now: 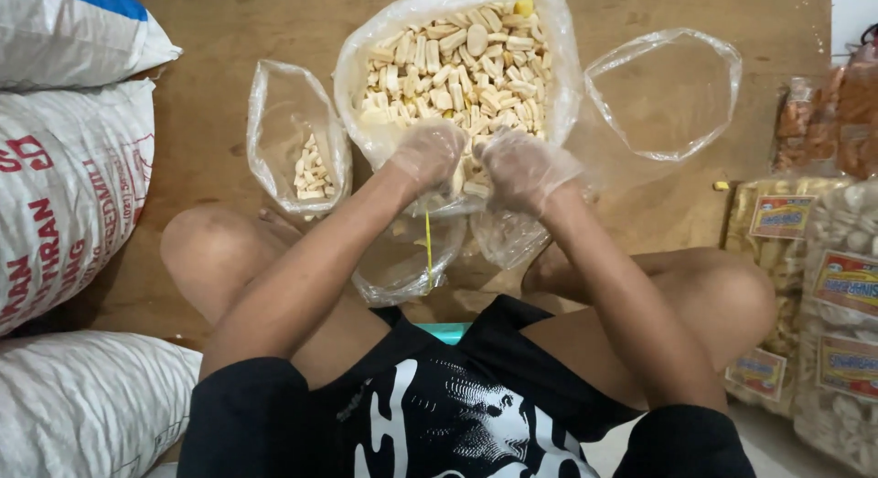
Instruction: Sorting and moving cassava chips inside a large plastic bag while sitting on the floor.
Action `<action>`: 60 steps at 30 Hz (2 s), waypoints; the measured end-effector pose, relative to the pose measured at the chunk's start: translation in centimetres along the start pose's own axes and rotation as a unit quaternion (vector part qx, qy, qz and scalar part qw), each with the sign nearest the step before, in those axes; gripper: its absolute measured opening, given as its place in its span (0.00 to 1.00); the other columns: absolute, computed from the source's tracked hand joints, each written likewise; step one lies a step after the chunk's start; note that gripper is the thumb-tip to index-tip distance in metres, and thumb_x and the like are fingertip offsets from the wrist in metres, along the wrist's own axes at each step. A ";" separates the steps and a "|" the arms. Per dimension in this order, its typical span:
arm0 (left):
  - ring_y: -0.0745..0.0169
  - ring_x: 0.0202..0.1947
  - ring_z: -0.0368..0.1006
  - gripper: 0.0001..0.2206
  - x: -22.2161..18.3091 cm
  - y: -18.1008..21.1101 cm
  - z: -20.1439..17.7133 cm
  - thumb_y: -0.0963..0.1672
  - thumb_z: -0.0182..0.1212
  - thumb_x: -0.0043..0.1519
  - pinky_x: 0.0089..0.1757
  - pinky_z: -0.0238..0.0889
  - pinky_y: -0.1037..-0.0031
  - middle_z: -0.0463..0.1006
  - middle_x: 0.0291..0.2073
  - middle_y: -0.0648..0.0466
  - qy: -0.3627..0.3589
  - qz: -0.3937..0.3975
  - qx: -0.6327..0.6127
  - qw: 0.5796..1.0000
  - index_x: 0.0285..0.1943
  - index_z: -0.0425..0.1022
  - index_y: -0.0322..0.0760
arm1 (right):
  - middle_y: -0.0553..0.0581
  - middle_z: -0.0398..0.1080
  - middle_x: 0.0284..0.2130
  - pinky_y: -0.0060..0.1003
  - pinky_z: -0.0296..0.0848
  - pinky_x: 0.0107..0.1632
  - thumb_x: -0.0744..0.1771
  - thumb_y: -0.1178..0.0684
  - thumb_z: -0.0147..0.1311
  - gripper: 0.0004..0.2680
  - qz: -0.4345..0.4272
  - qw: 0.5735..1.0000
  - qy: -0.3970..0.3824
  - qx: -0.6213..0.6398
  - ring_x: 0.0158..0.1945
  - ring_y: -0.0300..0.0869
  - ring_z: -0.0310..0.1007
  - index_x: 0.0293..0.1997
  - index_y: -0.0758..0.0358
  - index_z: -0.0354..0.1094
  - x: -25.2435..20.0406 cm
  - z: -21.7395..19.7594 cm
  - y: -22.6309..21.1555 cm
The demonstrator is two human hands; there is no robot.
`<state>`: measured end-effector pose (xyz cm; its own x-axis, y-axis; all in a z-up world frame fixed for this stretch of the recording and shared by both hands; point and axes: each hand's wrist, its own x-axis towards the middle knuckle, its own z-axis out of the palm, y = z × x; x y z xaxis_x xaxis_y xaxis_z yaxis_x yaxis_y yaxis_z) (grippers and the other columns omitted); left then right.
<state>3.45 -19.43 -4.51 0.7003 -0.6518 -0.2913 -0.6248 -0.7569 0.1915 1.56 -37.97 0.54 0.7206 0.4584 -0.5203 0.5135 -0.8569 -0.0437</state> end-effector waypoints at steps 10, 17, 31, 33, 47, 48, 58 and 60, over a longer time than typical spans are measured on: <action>0.38 0.41 0.82 0.09 2.0 -1.5 2.9 0.46 0.60 0.57 0.42 0.74 0.48 0.83 0.32 0.41 0.021 -0.019 -0.104 0.994 0.36 0.81 0.37 | 0.63 0.69 0.20 0.53 0.73 0.27 0.59 0.55 0.54 0.03 -0.082 0.934 0.349 0.009 0.26 0.59 0.75 0.27 0.61 0.71 4.9 7.7 1.3; 0.34 0.46 0.80 0.14 1.4 -2.4 2.6 0.48 0.68 0.55 0.47 0.72 0.46 0.82 0.38 0.40 -0.005 -0.020 -0.122 0.992 0.44 0.80 0.36 | 0.64 0.70 0.28 0.55 0.77 0.42 0.60 0.54 0.62 0.07 -0.097 0.943 0.298 0.111 0.38 0.60 0.75 0.35 0.62 0.72 6.9 8.3 2.5; 0.44 0.45 0.78 0.10 -1.5 -4.7 -3.4 0.46 0.65 0.61 0.48 0.73 0.57 0.80 0.41 0.43 0.120 -0.093 -0.179 0.972 0.47 0.78 0.39 | 0.62 0.75 0.28 0.50 0.76 0.37 0.67 0.52 0.59 0.07 -0.075 0.943 0.295 0.136 0.33 0.54 0.76 0.45 0.61 0.74 4.7 -0.6 -1.1; 0.47 0.43 0.77 0.10 -3.0 -4.8 -5.0 0.42 0.62 0.62 0.47 0.74 0.59 0.79 0.45 0.43 0.115 -0.091 -0.208 0.967 0.51 0.77 0.35 | 0.59 0.73 0.24 0.45 0.73 0.31 0.68 0.54 0.56 0.05 -0.079 0.945 0.298 0.111 0.25 0.49 0.72 0.42 0.64 0.74 5.1 -1.1 -1.4; 0.42 0.31 0.75 0.08 -12.1 -9.2 -4.1 0.44 0.62 0.59 0.37 0.70 0.56 0.80 0.32 0.42 0.293 -0.122 -0.092 0.944 0.39 0.78 0.34 | 0.61 0.76 0.35 0.42 0.75 0.40 0.65 0.62 0.60 0.08 -0.226 0.883 0.364 0.193 0.34 0.49 0.76 0.49 0.67 0.74 7.9 -4.7 -9.6; 0.42 0.31 0.75 0.08 -12.5 -10.3 -2.3 0.44 0.62 0.59 0.37 0.70 0.56 0.80 0.32 0.42 0.293 -0.128 -0.091 0.943 0.39 0.78 0.34 | 0.61 0.76 0.35 0.42 0.75 0.40 0.65 0.62 0.60 0.08 -0.233 0.881 0.362 0.194 0.34 0.49 0.76 0.49 0.67 0.74 8.1 -4.8 -10.3; 0.52 0.45 0.72 0.13 -17.2 -13.5 2.3 0.48 0.59 0.64 0.46 0.68 0.63 0.76 0.46 0.49 0.377 -0.160 -0.110 0.906 0.54 0.72 0.39 | 0.59 0.75 0.39 0.43 0.73 0.38 0.65 0.61 0.60 0.11 -0.277 0.854 0.407 0.165 0.35 0.50 0.75 0.52 0.62 0.74 9.6 -5.1 -15.1; 0.49 0.40 0.72 0.12 -17.7 -13.6 1.8 0.46 0.62 0.60 0.41 0.68 0.61 0.76 0.41 0.49 0.399 -0.150 -0.036 0.904 0.49 0.71 0.39 | 0.60 0.75 0.41 0.42 0.74 0.37 0.63 0.63 0.59 0.13 -0.288 0.851 0.412 0.154 0.35 0.50 0.75 0.54 0.62 0.73 10.0 -5.0 -15.4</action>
<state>-1.04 2.50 -3.62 0.8789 -0.2219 0.4223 -0.3607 -0.8884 0.2840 3.19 -19.01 0.24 0.5386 0.7240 0.4310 0.8365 -0.3982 -0.3765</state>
